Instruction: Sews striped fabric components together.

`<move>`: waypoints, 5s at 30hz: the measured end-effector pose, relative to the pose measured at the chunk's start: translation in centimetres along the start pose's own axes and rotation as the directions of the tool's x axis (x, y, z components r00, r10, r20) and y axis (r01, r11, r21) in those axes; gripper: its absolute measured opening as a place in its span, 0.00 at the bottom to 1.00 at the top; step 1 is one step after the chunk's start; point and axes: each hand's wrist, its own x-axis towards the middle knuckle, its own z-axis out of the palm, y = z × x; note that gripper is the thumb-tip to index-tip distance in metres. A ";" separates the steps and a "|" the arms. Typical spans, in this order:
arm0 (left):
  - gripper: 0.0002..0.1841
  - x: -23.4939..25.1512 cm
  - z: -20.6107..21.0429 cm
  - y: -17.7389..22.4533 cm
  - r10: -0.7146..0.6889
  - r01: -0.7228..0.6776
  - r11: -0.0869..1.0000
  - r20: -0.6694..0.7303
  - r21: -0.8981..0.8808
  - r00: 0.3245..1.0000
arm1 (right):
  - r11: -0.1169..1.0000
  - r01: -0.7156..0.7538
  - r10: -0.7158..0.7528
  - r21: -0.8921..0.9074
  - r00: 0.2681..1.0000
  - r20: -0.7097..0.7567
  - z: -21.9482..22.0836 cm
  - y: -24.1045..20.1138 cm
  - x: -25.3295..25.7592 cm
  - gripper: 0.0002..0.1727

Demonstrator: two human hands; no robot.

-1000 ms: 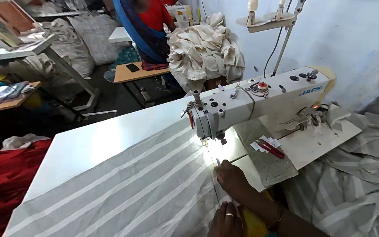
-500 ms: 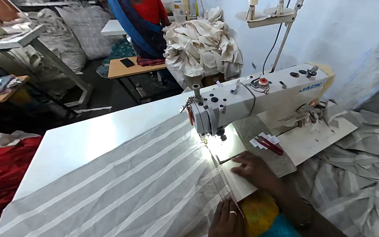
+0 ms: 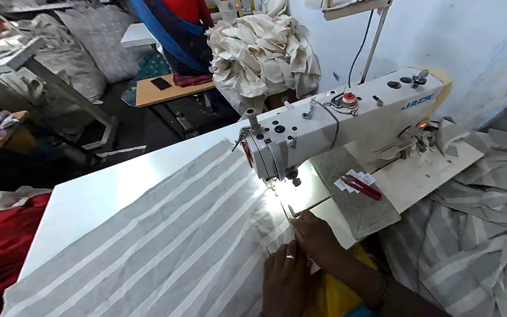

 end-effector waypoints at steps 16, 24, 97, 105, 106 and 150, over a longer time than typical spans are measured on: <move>0.22 5.8 3.1 -8.3 -0.009 0.027 0.985 0.104 -0.168 0.994 | 0.992 0.124 -0.125 -0.018 0.970 -0.210 -0.2 -0.1 6.0 0.09; 0.18 7.6 3.4 -9.4 -0.067 0.097 0.971 0.142 -0.219 0.988 | 0.997 0.082 -0.083 -0.011 0.982 -0.171 -0.7 -0.1 6.8 0.09; 0.13 -2.5 -5.8 0.3 -0.545 0.330 0.656 -0.124 -0.679 0.829 | 0.943 0.274 -0.213 -0.187 0.932 0.292 -6.4 7.4 -13.0 0.23; 0.16 -0.2 -11.5 1.7 -0.383 0.067 0.638 -0.242 -0.767 0.892 | 0.780 0.519 -0.360 0.349 0.829 -0.428 -8.7 -4.2 -8.6 0.07; 0.12 -0.3 -11.8 1.5 -0.396 0.074 0.597 -0.213 -0.799 0.894 | 0.783 0.558 -0.382 0.276 0.781 -0.494 -8.2 -4.6 -8.5 0.06; 0.12 -1.8 -25.6 -10.3 -0.518 0.304 0.823 -0.412 -0.480 0.749 | 0.811 0.407 -0.542 0.421 0.794 0.276 -6.5 -7.3 -5.7 0.17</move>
